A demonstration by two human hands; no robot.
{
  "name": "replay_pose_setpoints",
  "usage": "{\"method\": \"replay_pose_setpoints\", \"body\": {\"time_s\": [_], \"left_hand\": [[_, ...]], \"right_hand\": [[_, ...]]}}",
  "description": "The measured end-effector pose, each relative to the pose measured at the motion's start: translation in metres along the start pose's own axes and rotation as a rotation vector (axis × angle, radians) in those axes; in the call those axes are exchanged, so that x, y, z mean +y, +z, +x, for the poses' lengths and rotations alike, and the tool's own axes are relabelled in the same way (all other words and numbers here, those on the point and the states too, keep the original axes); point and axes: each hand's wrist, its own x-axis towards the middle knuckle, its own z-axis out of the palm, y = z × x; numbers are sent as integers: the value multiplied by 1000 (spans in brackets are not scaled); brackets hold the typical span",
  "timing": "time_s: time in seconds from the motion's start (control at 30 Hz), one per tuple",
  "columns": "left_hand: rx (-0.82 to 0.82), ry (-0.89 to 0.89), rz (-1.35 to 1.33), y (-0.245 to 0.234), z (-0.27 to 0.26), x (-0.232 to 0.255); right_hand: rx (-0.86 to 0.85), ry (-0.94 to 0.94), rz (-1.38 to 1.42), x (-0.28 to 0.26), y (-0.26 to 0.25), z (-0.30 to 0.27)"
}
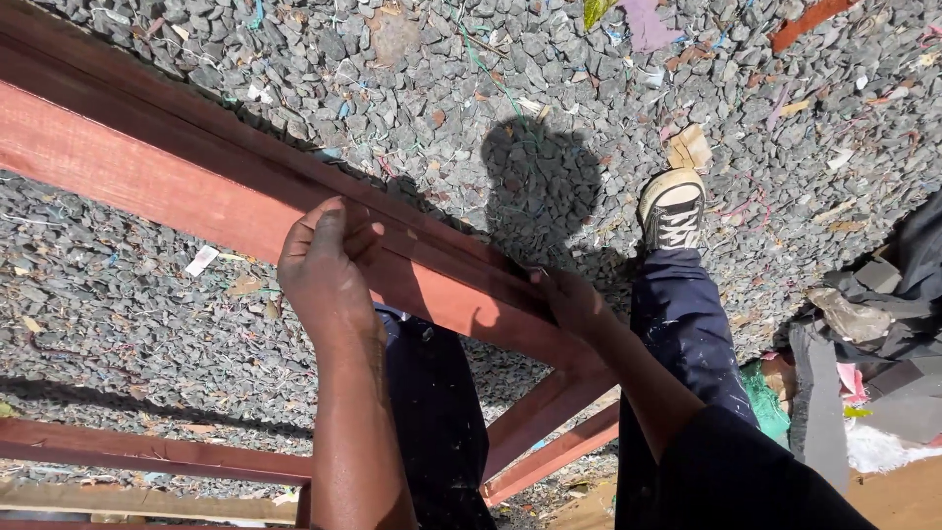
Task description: Sanding the surfaces of a wooden furniture frame manually using a piece of sandpaper.
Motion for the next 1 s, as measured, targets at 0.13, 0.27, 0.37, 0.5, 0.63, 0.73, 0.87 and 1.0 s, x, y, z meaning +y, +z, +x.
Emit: {"method": "replay_pose_setpoints", "body": {"time_s": [0.13, 0.27, 0.37, 0.5, 0.63, 0.73, 0.87, 1.0], "left_hand": [[84, 0, -37, -8, 2, 12], [222, 11, -146, -18, 4, 19], [276, 41, -193, -20, 7, 17], [296, 85, -217, -26, 2, 18], [288, 105, -252, -31, 9, 25], [330, 71, -265, -28, 10, 33], [327, 75, -300, -30, 12, 25], [321, 91, -275, -30, 15, 6]], "right_hand": [[-112, -51, 100, -35, -12, -24], [-152, -64, 160, -72, 7, -1], [-192, -152, 344, -188, 47, 20], [-331, -382, 383, -254, 79, 62], [-202, -141, 282, -156, 28, 4], [-49, -360, -61, -54, 12, -2], [-15, -497, -96, -102, 43, 41], [-199, -323, 417, -276, 103, 86]]}}
